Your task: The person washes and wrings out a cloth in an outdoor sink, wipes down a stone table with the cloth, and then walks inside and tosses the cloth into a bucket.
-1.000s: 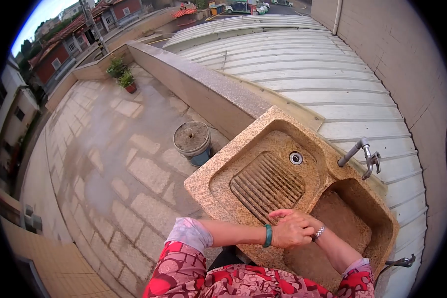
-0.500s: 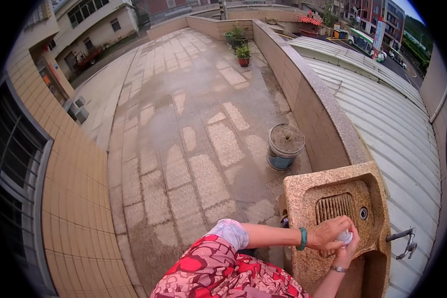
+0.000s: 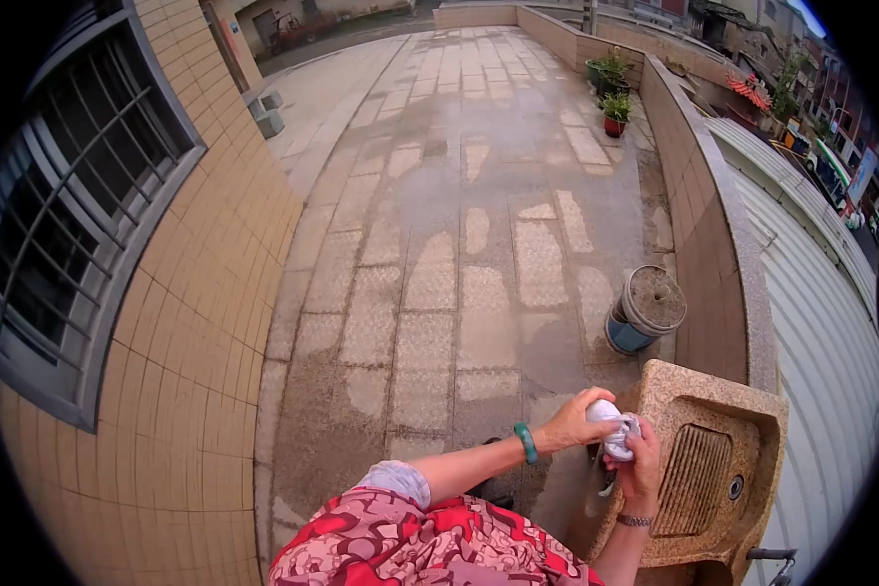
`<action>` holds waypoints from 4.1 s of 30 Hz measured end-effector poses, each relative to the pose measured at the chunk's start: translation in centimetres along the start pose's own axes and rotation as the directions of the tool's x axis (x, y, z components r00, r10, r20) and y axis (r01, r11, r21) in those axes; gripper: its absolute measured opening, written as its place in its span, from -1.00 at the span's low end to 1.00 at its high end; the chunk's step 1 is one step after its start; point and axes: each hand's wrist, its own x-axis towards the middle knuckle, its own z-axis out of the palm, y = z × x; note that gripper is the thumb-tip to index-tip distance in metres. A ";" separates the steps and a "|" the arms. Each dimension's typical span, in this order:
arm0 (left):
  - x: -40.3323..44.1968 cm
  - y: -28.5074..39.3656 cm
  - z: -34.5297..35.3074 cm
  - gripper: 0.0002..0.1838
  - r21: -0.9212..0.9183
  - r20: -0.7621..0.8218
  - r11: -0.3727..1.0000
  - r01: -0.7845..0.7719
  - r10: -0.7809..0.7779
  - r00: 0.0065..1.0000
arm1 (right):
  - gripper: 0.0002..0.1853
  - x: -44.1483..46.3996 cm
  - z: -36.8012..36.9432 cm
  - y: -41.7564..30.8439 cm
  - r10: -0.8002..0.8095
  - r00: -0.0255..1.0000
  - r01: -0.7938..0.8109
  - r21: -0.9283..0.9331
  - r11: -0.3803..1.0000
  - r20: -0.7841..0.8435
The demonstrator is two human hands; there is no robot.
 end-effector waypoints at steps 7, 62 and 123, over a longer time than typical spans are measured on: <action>-1.0 0.3 -10.5 -0.68 -0.371 -0.126 0.903 0.218 -0.282 0.951 | -0.26 6.1 11.6 0.6 -0.065 0.983 0.067 -0.003 0.998 0.170; 12.0 -1.0 -103.9 -0.73 -0.372 -0.919 0.865 -0.336 -0.292 0.266 | -0.65 68.7 98.3 -5.3 -0.616 -0.424 -0.367 0.496 0.787 0.664; 56.5 1.1 -217.2 -0.72 -0.284 -0.945 0.944 -0.167 -0.305 -0.118 | -0.58 171.8 180.5 4.0 -0.301 -0.650 -0.339 0.088 0.937 0.698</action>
